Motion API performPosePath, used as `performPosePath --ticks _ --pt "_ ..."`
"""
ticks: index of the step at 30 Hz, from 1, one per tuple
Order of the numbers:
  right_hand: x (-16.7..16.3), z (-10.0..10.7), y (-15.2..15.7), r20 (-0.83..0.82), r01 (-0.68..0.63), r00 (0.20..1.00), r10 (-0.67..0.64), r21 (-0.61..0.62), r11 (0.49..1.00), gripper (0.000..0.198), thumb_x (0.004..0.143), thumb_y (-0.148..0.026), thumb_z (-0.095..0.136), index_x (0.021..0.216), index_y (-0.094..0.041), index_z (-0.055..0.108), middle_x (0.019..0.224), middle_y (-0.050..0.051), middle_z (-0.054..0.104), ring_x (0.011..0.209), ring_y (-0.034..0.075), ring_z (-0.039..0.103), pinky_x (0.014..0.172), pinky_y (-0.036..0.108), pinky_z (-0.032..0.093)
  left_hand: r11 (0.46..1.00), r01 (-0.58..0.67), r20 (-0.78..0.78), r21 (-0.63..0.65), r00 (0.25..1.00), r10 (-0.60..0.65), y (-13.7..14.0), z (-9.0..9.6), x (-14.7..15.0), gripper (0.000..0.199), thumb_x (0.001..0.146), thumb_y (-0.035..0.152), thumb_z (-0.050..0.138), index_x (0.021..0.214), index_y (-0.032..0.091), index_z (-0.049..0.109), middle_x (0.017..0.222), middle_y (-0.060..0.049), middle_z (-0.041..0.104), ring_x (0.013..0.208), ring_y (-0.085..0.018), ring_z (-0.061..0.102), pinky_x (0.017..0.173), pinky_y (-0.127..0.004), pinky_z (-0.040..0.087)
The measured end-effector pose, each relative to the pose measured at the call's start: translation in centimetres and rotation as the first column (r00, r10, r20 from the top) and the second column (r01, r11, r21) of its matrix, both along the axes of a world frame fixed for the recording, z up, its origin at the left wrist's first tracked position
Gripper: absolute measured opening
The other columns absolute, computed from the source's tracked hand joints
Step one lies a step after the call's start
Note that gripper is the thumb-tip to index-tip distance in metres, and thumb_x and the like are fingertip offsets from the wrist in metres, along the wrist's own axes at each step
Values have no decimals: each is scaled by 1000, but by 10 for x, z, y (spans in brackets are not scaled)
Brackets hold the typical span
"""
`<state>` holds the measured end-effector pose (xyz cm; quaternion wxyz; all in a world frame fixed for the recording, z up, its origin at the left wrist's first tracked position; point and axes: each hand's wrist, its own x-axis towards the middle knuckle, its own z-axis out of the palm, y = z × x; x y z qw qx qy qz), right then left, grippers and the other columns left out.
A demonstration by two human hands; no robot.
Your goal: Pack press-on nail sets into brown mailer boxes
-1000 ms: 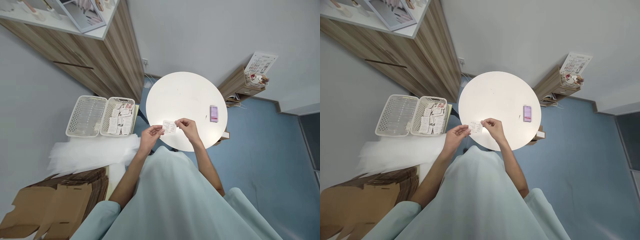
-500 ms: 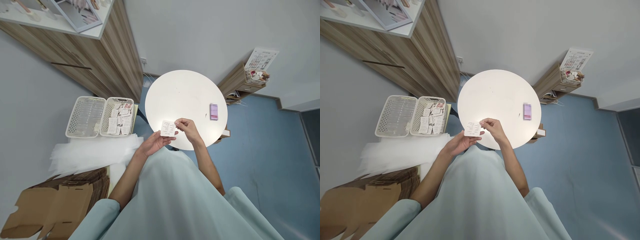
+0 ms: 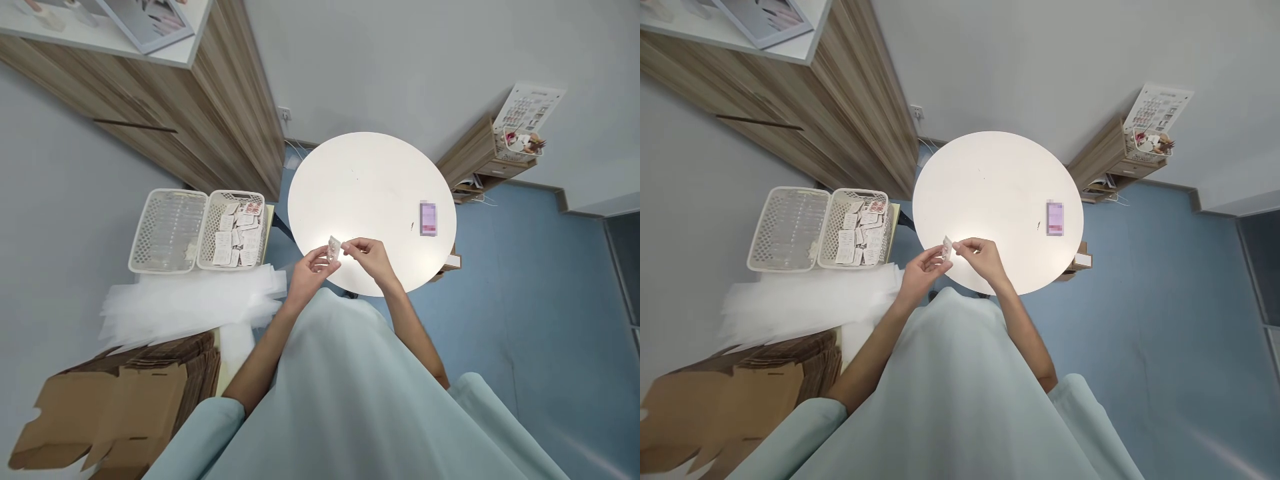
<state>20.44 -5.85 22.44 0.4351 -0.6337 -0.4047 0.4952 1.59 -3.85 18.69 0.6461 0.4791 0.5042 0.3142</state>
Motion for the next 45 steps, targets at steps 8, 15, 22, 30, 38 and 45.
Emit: performPosePath --ticks 8,15,22,30,38,45 --pt "-1 -8 -1 238 53 970 -50 -5 999 20 80 -41 70 74 -22 72 74 0 69 69 17 56 68 31 45 948 -79 -203 307 968 147 -9 4 7 63 76 49 88 131 24 72 124 -8 71 105 -24 71 92 -39 61" --pt "16 -12 1 155 20 988 -20 4 1000 18 78 -39 69 71 -22 68 72 0 63 69 16 52 65 31 43 994 -106 19 27 994 105 0 15 -3 49 84 54 81 116 17 77 101 -10 77 91 -23 73 82 -36 58" --pt "24 -11 1 119 -20 993 20 4 1000 18 80 -37 69 71 -21 68 73 0 63 70 16 52 68 31 43 997 -44 20 -59 999 45 5 13 -6 47 77 52 88 107 16 80 94 -9 78 79 -21 70 78 -37 57" --pt "29 -10 -1 78 -57 995 58 -15 998 22 84 -42 71 78 -21 73 82 2 70 77 17 58 71 31 44 993 -113 -28 -26 993 112 6 7 -3 46 76 51 88 104 15 79 89 -7 78 72 -17 66 76 -35 59" --pt "33 -15 1 111 -27 994 22 48 998 22 86 -43 69 79 -22 71 82 2 69 76 17 56 68 31 43 997 -62 -5 -50 998 62 6 5 0 47 75 55 89 100 17 78 89 -8 78 75 -20 69 78 -38 60" --pt "34 -21 -3 63 -48 997 44 59 997 25 88 -48 70 89 -23 73 81 1 67 76 18 58 69 31 47 997 20 -4 -70 1000 -21 9 -8 0 51 76 64 85 95 18 73 82 -7 77 67 -18 68 70 -34 56"
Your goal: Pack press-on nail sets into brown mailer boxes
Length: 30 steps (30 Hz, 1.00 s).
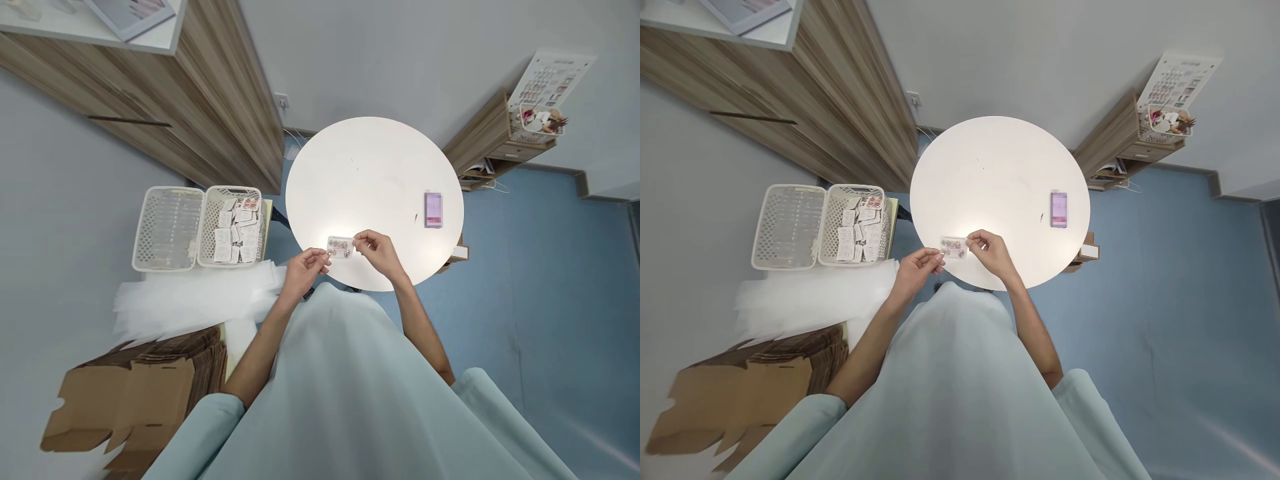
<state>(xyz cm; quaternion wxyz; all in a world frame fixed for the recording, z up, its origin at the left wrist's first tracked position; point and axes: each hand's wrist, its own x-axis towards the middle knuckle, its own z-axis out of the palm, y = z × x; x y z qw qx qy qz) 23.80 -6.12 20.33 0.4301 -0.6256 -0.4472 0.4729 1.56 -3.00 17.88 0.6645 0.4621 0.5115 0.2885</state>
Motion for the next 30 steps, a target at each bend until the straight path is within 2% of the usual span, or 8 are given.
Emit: performPosePath --ticks 4,8,12,19,22,24,26,30 --pt "1 3 -3 -104 -10 995 10 -3 1000 29 91 -53 70 91 -23 73 84 3 70 79 19 62 73 33 52 1000 4 14 -13 1000 -4 0 3 3 54 75 66 85 96 17 74 89 -10 79 74 -21 73 74 -36 58" --pt "5 8 -7 -89 -31 996 29 -17 999 34 91 -58 71 93 -24 75 92 5 74 83 20 65 74 34 52 1000 -27 11 8 1000 27 0 12 6 56 84 69 76 102 16 78 103 -14 80 85 -24 75 81 -38 59" --pt "6 5 -16 -88 -38 996 34 -50 998 35 89 -59 74 95 -24 78 94 5 75 83 19 65 72 33 51 996 -89 -28 11 996 89 6 18 11 53 82 65 80 101 15 79 101 -13 80 85 -24 75 80 -38 59" --pt "3 -13 -33 -216 126 966 -145 -98 987 34 78 -52 86 87 -24 70 90 3 71 83 19 66 80 34 56 995 -78 21 64 997 76 16 17 30 45 73 53 90 98 17 78 91 -8 77 80 -20 70 77 -37 59" --pt "8 -16 -35 -249 164 950 -189 -118 979 37 74 -52 88 84 -24 68 88 3 70 82 19 66 81 36 57 998 -45 46 44 998 43 16 17 36 46 74 51 90 101 17 78 93 -8 76 80 -19 69 78 -36 58" --pt "13 -15 -35 -269 158 944 -190 -136 978 40 72 -54 89 83 -24 66 87 3 70 82 19 66 81 36 57 1000 -3 103 -21 995 5 17 18 37 49 76 50 89 111 18 78 105 -10 77 88 -20 71 82 -35 58" --pt "19 -14 -35 -313 115 936 -161 -158 981 42 71 -55 90 83 -24 65 87 3 70 81 19 67 80 36 57 989 92 206 -115 976 -67 18 18 38 56 79 48 89 126 21 75 121 -12 76 103 -24 71 88 -36 57" --pt "28 -15 -35 -431 -4 899 -72 -172 985 41 73 -53 90 83 -23 64 88 2 73 78 17 67 79 34 54 920 320 439 -226 876 -197 19 17 43 71 80 48 88 143 22 68 137 -17 71 126 -33 66 104 -45 52"
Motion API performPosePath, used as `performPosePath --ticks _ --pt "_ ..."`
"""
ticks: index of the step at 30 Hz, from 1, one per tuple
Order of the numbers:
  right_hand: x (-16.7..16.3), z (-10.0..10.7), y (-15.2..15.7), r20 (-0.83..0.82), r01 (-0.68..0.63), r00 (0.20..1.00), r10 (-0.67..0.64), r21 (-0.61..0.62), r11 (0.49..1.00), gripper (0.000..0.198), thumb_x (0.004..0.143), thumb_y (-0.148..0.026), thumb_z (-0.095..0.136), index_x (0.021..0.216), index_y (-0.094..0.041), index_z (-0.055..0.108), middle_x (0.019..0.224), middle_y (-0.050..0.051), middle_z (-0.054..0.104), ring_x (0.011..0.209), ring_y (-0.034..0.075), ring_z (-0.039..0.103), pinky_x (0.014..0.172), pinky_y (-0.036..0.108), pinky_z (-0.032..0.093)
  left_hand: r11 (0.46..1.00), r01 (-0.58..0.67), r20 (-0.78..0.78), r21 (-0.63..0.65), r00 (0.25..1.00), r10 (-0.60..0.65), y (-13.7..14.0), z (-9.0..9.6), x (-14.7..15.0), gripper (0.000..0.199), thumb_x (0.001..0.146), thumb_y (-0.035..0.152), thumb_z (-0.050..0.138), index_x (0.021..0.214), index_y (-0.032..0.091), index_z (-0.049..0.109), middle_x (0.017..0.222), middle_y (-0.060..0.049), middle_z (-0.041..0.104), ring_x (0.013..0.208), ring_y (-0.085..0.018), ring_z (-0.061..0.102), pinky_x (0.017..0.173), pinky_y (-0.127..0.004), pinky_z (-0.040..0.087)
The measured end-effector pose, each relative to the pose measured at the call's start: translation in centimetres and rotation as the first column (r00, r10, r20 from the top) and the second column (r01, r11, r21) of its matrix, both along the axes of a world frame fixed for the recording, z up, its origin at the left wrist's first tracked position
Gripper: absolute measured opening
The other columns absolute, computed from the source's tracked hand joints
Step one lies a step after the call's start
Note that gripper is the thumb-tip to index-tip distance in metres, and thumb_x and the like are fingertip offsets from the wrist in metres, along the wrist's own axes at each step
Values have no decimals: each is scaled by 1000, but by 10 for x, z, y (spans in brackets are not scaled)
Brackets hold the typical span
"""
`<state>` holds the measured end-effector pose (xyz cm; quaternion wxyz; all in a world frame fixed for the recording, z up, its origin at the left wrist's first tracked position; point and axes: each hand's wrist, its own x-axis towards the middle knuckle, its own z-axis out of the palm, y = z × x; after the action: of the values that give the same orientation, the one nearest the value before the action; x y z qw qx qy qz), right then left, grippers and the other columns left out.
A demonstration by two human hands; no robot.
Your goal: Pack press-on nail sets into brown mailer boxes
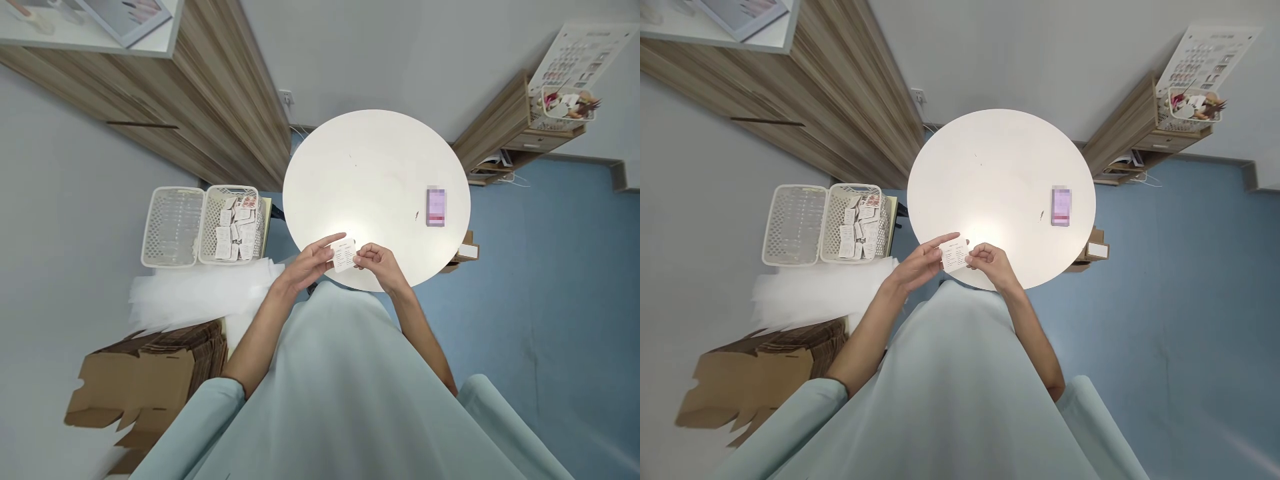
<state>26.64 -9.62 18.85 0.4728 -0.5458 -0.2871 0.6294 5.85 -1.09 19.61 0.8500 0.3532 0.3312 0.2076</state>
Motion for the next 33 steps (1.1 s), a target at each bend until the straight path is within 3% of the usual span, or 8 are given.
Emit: performPosePath --ticks 5,10,16,22,27,33 --pt "8 -9 0 -66 -92 994 91 -11 996 40 76 -53 89 86 -23 65 87 3 75 79 17 68 78 33 54 999 34 72 -41 997 -31 -2 -4 12 74 79 50 90 143 20 68 141 -18 69 130 -36 65 111 -49 48" --pt "19 -13 1 244 4 970 11 -61 998 49 77 -53 87 114 -26 70 101 4 78 84 19 71 80 36 57 997 -58 -128 60 990 65 -7 -16 25 73 76 47 92 141 21 69 143 -18 69 135 -35 62 116 -49 45" --pt "19 -7 -7 440 -107 893 93 7 994 30 83 -55 81 90 -25 78 93 3 79 79 19 68 73 33 55 943 -207 -331 261 898 289 -20 -34 41 72 77 50 91 139 22 69 145 -15 68 141 -33 56 119 -48 44" --pt "12 -24 -6 568 -173 813 132 20 985 18 86 -40 70 80 -24 74 83 1 77 72 19 67 74 34 54 902 -285 -434 325 803 409 -39 -43 49 74 74 51 91 137 20 68 141 -15 69 132 -33 63 115 -50 50" --pt "15 -51 2 416 -207 885 209 -49 977 22 86 -43 68 82 -22 73 76 2 74 71 19 69 71 32 55 902 -290 -467 320 780 416 -54 -61 26 76 80 52 85 146 21 62 139 -15 67 121 -29 69 105 -43 55" --pt "1 -98 12 202 -270 938 283 -87 959 26 83 -46 71 83 -19 71 79 4 74 71 18 70 67 29 55 883 -99 -580 459 719 383 -54 -101 -13 65 84 38 77 146 23 63 119 -8 70 99 -19 71 89 -32 59"
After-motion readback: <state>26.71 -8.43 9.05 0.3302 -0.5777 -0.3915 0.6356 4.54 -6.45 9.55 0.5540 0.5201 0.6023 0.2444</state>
